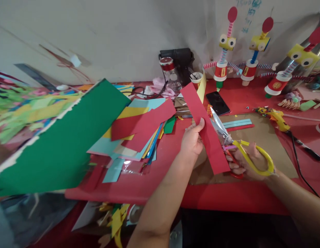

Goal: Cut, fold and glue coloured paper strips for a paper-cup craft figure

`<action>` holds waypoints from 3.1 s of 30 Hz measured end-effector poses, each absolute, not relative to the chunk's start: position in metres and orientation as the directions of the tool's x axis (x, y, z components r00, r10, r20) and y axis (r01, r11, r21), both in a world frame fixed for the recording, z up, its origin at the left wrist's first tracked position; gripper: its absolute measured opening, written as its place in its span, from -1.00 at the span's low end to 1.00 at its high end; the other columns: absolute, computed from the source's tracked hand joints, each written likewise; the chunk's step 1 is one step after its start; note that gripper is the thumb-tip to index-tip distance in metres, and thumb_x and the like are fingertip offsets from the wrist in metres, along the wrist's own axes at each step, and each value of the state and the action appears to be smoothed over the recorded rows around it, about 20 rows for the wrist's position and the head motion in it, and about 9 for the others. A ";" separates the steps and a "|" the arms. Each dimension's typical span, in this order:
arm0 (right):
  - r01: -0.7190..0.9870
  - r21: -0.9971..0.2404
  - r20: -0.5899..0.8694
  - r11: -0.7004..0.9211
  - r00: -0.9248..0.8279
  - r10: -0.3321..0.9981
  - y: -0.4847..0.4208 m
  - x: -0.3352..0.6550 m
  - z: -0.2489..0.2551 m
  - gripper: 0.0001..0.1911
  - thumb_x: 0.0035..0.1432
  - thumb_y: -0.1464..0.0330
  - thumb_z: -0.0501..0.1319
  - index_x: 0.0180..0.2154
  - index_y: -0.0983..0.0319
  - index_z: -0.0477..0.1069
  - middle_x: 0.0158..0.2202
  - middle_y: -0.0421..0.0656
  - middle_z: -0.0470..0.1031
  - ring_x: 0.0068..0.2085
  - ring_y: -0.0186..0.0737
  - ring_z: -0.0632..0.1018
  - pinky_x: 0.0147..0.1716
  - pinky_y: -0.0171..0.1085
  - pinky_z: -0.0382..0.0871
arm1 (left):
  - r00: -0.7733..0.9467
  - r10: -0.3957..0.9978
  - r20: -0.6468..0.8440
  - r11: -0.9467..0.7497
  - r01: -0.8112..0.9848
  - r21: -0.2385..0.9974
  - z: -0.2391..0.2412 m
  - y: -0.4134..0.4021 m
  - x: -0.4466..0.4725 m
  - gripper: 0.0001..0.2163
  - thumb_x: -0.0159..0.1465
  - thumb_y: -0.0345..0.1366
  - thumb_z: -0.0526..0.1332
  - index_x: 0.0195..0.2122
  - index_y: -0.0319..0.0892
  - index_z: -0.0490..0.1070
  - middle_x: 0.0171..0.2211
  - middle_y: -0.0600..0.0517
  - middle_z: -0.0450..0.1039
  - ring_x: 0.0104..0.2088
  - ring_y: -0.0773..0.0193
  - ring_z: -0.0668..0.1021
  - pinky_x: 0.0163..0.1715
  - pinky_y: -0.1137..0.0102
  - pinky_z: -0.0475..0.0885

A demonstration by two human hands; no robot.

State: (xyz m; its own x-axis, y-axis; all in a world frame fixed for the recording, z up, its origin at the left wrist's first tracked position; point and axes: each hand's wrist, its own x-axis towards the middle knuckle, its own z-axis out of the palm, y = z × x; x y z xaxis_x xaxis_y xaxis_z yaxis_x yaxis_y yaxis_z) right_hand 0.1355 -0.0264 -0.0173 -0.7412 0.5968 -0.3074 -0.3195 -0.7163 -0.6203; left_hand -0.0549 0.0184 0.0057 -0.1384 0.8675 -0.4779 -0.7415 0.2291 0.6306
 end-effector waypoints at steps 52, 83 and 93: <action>-0.357 -0.624 -0.231 -0.695 -0.766 0.600 -0.022 0.134 -0.017 -0.27 -0.11 -0.30 0.21 -0.24 0.20 0.33 -0.42 -0.25 0.23 -0.52 -0.44 0.13 -0.66 -0.42 -0.16 | -0.092 0.903 -0.420 0.246 -0.691 0.680 0.014 0.012 -0.051 -0.75 -0.11 -0.41 0.48 -0.39 -0.16 0.52 -0.43 0.09 0.61 -0.44 0.28 0.61 -0.29 0.36 0.53; -0.347 -0.649 -0.209 -0.677 -0.774 0.597 -0.021 0.116 -0.019 -0.26 -0.14 -0.29 0.25 -0.19 0.15 0.24 -0.39 -0.25 0.26 -0.51 -0.44 0.18 -0.64 -0.42 -0.14 | -0.226 0.916 -0.332 0.120 -0.634 0.764 0.016 0.016 -0.055 -0.66 -0.20 -0.20 0.56 -0.43 -0.19 0.55 -0.52 0.01 0.61 -0.38 0.11 0.67 -0.22 0.24 0.59; -0.357 -0.669 -0.187 -0.651 -0.768 0.613 -0.020 0.128 -0.019 -0.25 -0.15 -0.31 0.23 -0.22 0.20 0.34 -0.37 -0.23 0.24 -0.51 -0.46 0.16 -0.65 -0.43 -0.14 | -0.181 0.912 -0.369 0.190 -0.610 0.769 0.013 0.013 -0.055 -0.72 -0.14 -0.25 0.52 -0.41 -0.20 0.56 -0.48 -0.01 0.61 -0.50 0.18 0.62 -0.37 0.27 0.56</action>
State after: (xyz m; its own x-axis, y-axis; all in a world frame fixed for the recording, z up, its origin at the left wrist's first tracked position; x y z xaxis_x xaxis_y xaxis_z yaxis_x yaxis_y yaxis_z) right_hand 0.1276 -0.0204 -0.0189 -0.7676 0.6131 -0.1869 -0.3572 -0.6514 -0.6694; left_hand -0.0553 0.0131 0.0130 -0.1812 0.9116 -0.3689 -0.6097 0.1902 0.7695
